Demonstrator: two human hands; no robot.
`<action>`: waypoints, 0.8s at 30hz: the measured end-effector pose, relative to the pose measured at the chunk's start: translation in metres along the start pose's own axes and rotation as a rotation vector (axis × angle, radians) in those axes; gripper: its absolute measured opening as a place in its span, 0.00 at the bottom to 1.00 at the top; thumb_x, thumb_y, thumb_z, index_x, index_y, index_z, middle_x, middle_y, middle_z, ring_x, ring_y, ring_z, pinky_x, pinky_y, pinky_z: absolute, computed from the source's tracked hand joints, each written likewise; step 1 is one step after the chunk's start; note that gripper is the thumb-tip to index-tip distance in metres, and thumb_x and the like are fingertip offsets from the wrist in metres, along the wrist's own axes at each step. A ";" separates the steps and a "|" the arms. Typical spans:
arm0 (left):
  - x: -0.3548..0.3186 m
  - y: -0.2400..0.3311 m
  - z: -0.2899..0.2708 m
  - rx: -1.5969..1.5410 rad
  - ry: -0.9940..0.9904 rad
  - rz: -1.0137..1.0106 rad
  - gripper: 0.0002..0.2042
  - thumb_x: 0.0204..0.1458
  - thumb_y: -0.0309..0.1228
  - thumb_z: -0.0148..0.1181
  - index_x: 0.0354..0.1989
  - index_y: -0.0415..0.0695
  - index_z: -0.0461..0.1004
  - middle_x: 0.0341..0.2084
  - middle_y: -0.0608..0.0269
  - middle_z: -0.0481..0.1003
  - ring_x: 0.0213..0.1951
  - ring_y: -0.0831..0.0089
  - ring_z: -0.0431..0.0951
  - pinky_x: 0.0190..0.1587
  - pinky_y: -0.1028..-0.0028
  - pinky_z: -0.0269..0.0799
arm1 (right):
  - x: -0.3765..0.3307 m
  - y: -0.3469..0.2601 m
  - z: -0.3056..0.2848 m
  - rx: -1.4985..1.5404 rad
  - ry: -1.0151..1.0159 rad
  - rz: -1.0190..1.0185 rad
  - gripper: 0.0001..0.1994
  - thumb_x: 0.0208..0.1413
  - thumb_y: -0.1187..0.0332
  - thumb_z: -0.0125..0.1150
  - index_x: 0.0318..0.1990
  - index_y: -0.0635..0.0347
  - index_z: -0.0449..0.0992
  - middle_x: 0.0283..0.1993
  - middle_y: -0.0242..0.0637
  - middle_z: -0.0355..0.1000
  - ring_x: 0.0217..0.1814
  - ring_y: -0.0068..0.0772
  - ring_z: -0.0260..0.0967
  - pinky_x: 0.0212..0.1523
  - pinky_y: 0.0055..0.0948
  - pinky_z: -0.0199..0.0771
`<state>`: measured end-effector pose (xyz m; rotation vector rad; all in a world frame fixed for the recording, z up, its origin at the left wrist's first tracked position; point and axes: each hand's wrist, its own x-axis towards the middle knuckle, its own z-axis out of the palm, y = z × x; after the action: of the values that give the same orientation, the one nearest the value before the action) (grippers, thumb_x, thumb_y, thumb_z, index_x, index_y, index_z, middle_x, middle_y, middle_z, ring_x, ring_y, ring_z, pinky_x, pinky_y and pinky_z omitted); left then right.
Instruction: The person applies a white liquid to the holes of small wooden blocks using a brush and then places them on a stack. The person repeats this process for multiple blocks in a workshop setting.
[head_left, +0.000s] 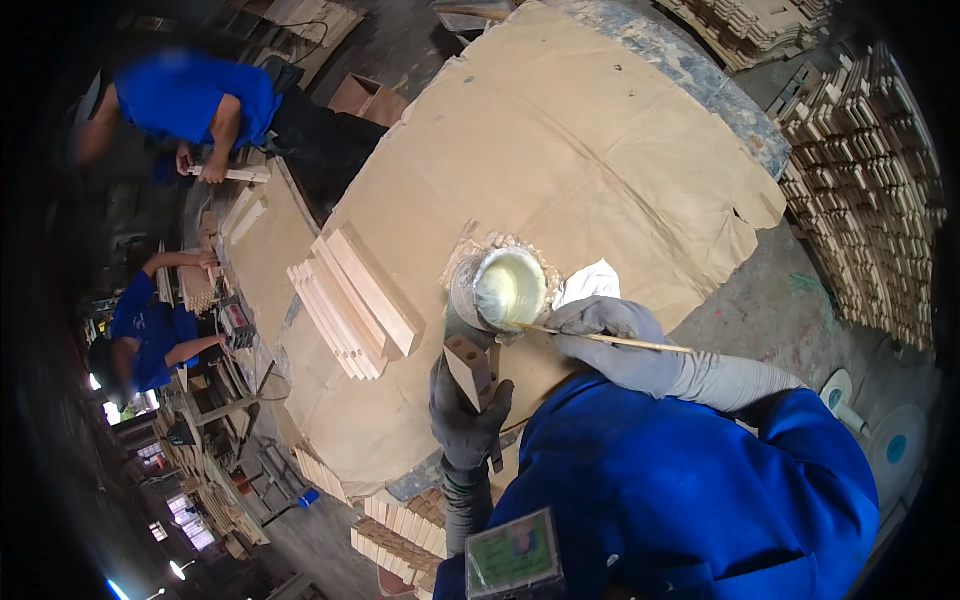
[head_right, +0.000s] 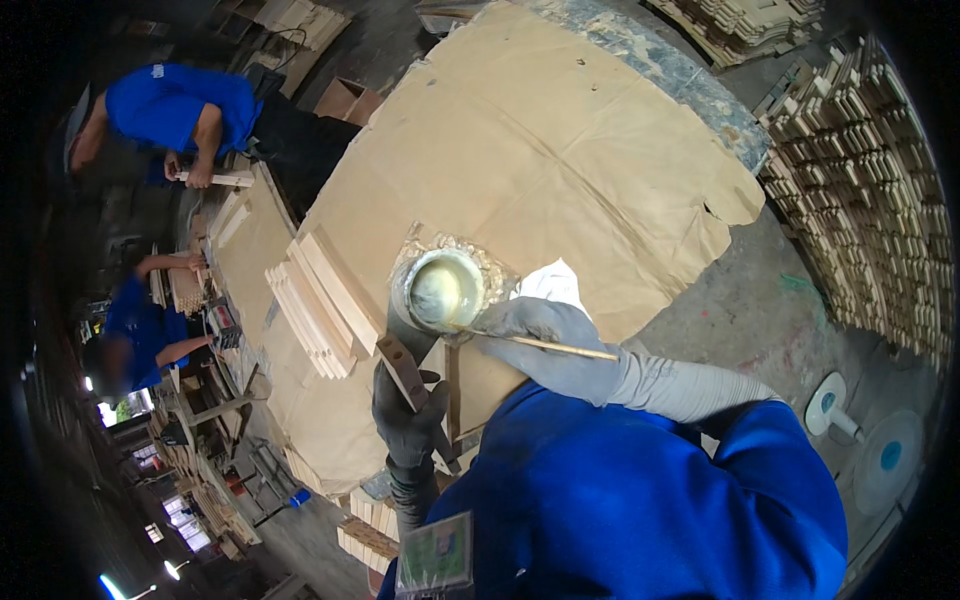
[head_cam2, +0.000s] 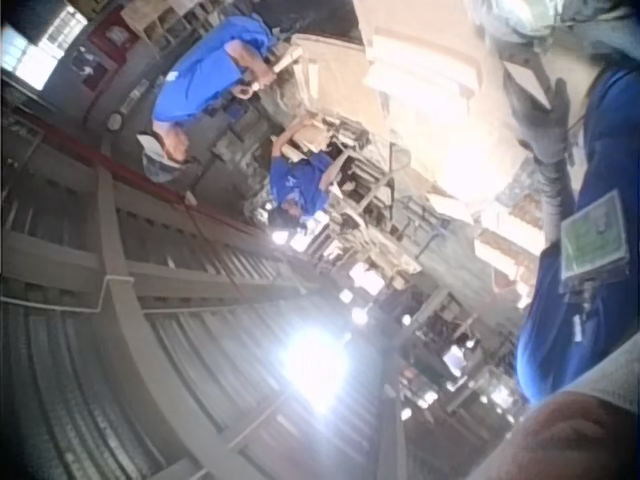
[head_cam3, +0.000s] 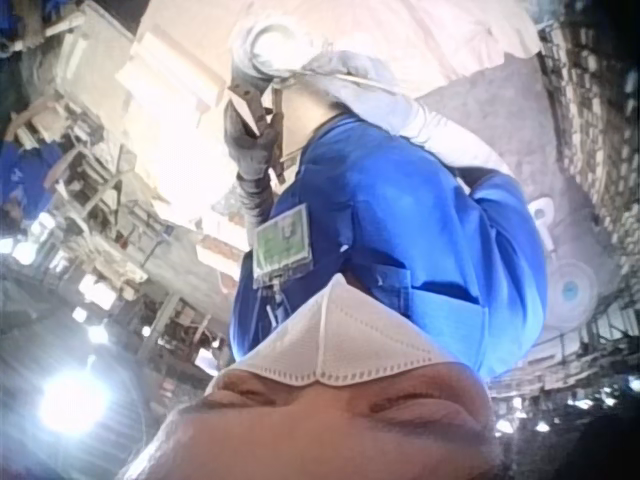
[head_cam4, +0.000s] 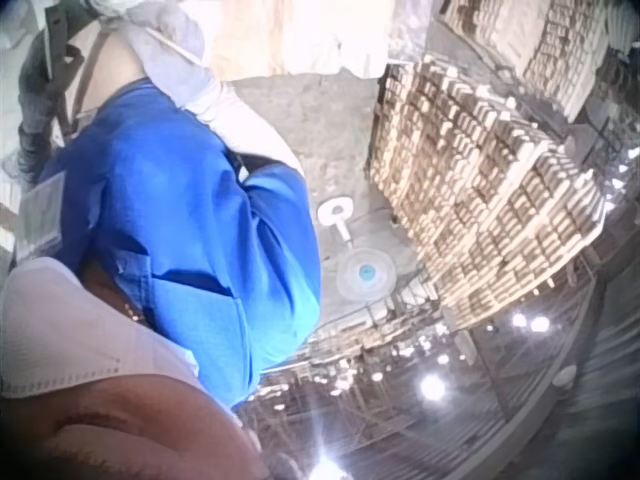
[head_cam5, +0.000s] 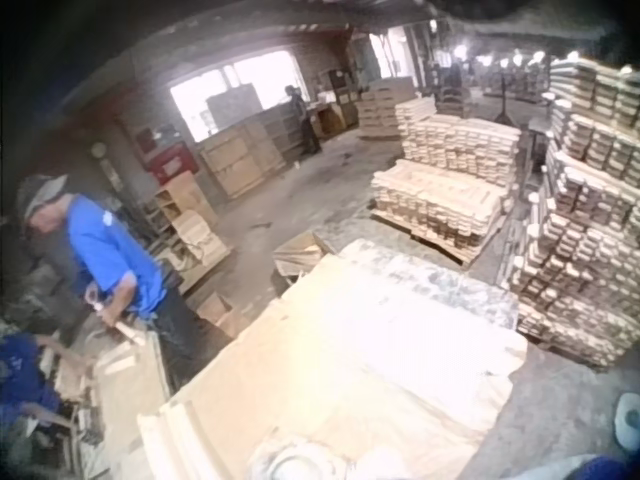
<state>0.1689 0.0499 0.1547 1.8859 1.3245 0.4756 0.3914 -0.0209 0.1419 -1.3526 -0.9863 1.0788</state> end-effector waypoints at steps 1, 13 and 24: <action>0.001 0.002 0.000 0.005 -0.003 -0.012 0.30 0.34 0.27 0.67 0.51 0.35 0.66 0.39 0.50 0.71 0.42 0.55 0.73 0.44 0.63 0.69 | -0.001 -0.002 0.000 -0.022 0.013 -0.031 0.08 0.49 0.73 0.63 0.35 0.65 0.72 0.38 0.43 0.75 0.37 0.30 0.73 0.37 0.27 0.72; -0.047 0.025 -0.040 -0.466 0.114 -0.013 0.21 0.54 0.29 0.50 0.54 0.31 0.60 0.39 0.53 0.71 0.38 0.67 0.74 0.41 0.73 0.70 | 0.040 -0.030 -0.026 0.556 0.138 0.297 0.07 0.53 0.70 0.60 0.30 0.62 0.69 0.25 0.30 0.70 0.25 0.17 0.70 0.24 0.15 0.70; -0.059 0.030 -0.017 -0.593 -0.128 -0.079 0.21 0.55 0.40 0.57 0.48 0.35 0.68 0.30 0.60 0.76 0.32 0.76 0.76 0.36 0.76 0.72 | 0.047 -0.087 -0.026 0.340 -0.130 0.118 0.12 0.52 0.63 0.61 0.32 0.64 0.73 0.27 0.32 0.72 0.27 0.16 0.69 0.29 0.18 0.72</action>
<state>0.1534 -0.0027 0.1954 1.3447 1.0240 0.6162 0.4294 0.0238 0.2259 -1.0827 -0.7792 1.3694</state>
